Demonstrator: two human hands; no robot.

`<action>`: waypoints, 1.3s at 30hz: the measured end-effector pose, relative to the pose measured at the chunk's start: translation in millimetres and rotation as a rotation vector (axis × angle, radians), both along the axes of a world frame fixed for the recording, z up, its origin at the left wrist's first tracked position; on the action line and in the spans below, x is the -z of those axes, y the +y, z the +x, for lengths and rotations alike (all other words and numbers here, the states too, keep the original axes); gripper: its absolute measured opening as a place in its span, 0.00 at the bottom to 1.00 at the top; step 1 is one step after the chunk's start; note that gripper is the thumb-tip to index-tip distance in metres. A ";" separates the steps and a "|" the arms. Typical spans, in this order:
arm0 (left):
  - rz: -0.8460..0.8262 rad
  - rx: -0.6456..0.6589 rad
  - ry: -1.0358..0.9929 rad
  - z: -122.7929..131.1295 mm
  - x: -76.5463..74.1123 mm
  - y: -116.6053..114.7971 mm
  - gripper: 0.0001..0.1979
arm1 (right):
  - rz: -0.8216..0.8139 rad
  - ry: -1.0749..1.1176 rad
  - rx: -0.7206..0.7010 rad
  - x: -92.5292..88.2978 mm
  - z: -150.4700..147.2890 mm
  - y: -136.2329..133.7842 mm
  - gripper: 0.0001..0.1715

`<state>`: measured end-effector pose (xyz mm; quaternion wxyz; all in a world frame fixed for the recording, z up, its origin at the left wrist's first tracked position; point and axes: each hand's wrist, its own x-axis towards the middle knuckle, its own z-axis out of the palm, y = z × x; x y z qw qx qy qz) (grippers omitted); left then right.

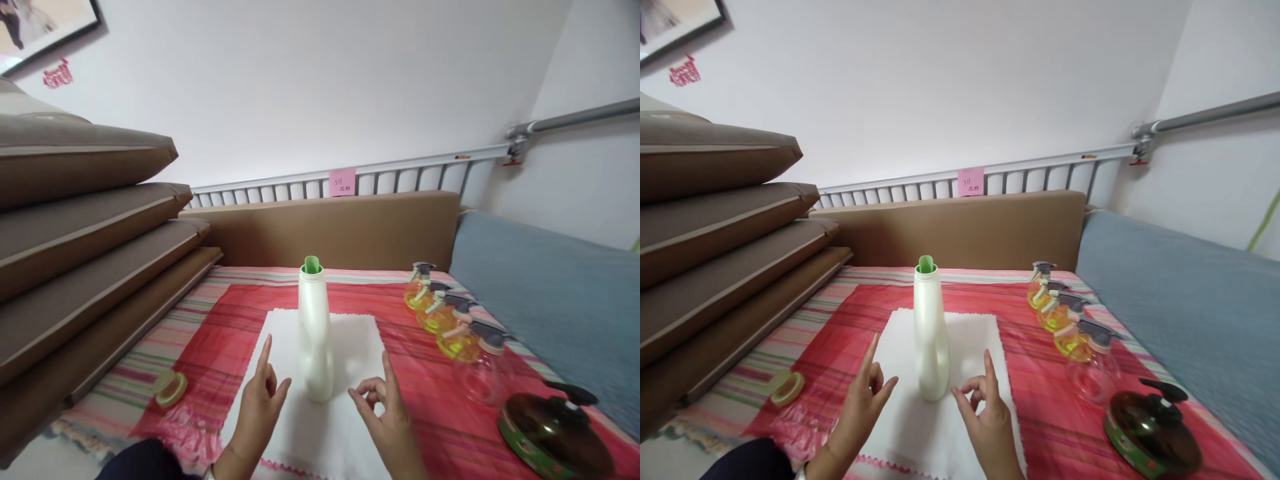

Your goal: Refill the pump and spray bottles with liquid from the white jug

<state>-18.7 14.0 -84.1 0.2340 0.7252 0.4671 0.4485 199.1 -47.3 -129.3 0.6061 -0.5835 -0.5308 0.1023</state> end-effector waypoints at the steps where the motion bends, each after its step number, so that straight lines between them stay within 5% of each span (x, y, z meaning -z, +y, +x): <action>1: -0.003 -0.006 0.014 -1.3 0.4 0.0 0.36 | 0.008 -0.007 0.004 -0.6 -0.4 -0.6 0.42; 7: -0.015 -0.032 0.061 -5.6 3.3 0.8 0.34 | -0.018 -0.069 0.091 -3.6 -1.1 -0.5 0.35; 14: -0.176 -0.055 0.095 -8.0 15.6 11.8 0.42 | -0.395 0.251 0.023 10.5 8.7 13.4 0.47; 39: -0.277 0.017 0.029 -4.6 17.8 7.4 0.43 | -0.397 0.204 -0.026 8.0 7.6 12.2 0.48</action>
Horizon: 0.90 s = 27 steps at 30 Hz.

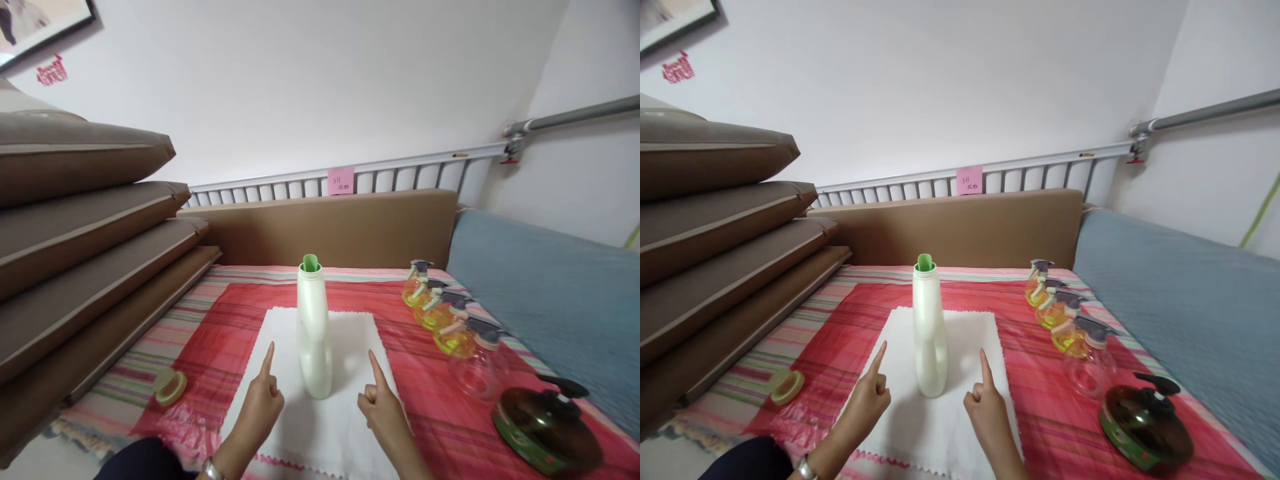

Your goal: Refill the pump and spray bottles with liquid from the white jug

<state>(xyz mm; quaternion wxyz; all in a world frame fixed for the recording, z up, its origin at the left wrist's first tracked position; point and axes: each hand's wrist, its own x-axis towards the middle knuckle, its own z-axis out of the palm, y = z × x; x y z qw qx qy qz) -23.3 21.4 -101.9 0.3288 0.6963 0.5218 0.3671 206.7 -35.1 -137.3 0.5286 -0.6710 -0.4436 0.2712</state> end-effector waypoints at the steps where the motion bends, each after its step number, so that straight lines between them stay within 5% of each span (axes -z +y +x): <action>1: -0.011 0.017 -0.014 0.2 -1.1 -0.8 0.42 | 0.004 0.002 0.002 0.7 0.5 0.4 0.48; 7: 0.012 0.034 -0.165 15.4 -30.6 0.2 0.35 | 0.048 0.048 0.017 5.2 3.2 3.1 0.46; 13: -0.043 -0.026 -0.347 64.9 -66.1 8.4 0.23 | 0.053 0.067 -0.002 10.0 8.2 5.4 0.42; 20: -0.052 -0.046 -0.396 105.0 -58.4 10.0 0.16 | 0.058 0.055 -0.015 20.1 14.2 1.0 0.38; 27: 0.010 -0.230 -0.338 73.1 -59.1 16.7 0.11 | 0.050 0.053 -0.029 18.8 15.9 1.6 0.32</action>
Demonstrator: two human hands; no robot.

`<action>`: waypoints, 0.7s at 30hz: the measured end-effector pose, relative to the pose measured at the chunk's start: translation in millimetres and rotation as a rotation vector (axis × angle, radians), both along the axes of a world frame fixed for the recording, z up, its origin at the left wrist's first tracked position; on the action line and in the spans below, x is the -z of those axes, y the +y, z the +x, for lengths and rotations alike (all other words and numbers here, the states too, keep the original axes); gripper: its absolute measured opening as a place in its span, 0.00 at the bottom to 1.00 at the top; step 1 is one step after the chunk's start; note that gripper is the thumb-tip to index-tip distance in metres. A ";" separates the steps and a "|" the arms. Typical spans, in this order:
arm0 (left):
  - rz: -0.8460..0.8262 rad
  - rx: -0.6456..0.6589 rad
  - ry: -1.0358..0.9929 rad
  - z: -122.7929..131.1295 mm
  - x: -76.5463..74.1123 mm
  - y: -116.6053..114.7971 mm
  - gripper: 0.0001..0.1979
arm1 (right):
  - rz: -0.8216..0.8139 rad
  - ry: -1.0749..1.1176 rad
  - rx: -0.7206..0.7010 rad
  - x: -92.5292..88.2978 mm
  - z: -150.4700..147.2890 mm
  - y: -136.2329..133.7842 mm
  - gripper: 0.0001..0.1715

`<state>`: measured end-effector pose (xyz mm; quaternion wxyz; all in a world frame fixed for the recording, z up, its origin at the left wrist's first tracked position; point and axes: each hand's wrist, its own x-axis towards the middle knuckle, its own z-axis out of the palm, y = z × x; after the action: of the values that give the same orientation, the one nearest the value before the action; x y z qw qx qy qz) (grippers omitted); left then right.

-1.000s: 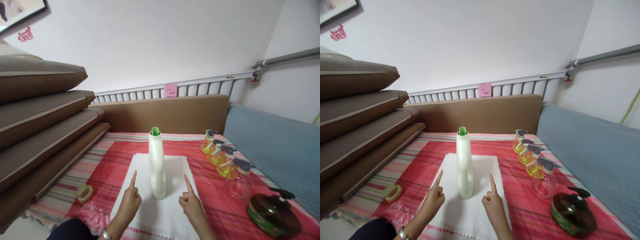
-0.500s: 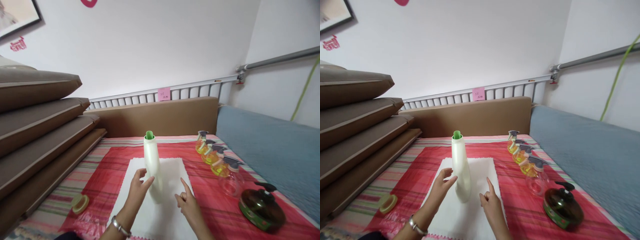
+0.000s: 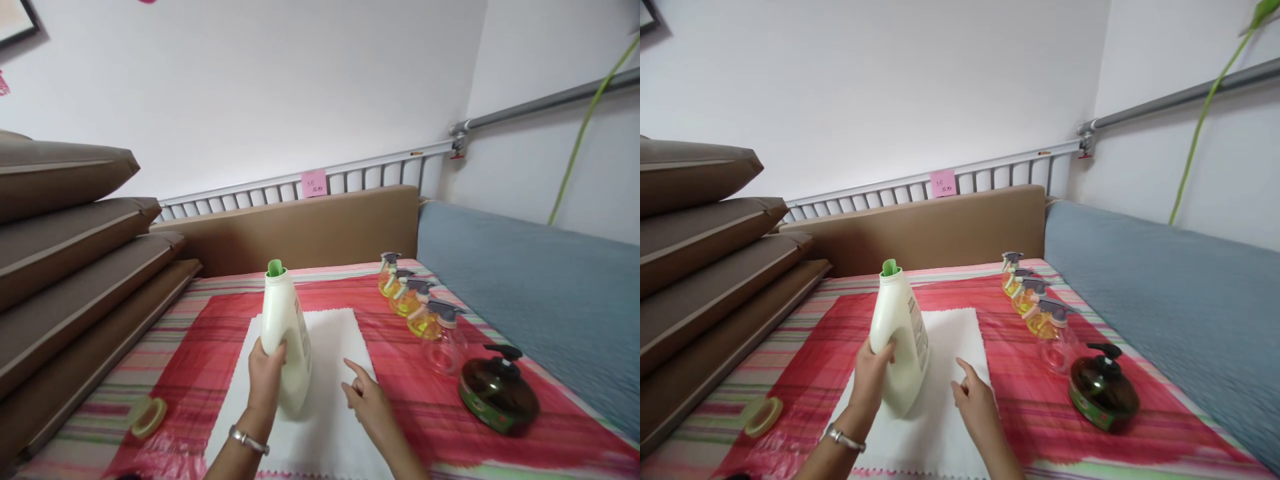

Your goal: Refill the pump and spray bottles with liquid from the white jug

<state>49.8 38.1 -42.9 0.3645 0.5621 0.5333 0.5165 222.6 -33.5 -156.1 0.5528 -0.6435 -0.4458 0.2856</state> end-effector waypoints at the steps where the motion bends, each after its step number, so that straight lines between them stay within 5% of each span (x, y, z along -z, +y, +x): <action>1: 0.008 -0.013 0.013 -8.8 -0.1 -0.6 0.11 | -0.002 0.001 -0.006 -1.4 -0.9 0.5 0.31; 11: 0.242 0.008 0.197 -75.3 -12.7 -6.7 0.07 | -0.031 0.004 -0.027 -8.0 -7.9 -0.1 0.29; 21: 0.352 0.192 0.312 -81.6 18.1 -9.3 0.11 | -0.028 0.022 -0.017 -3.9 -10.3 -2.4 0.30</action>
<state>-31.8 28.8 -61.0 0.2216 0.7381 0.4290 0.4713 212.3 -35.8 -152.2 0.5463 -0.6439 -0.4413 0.3036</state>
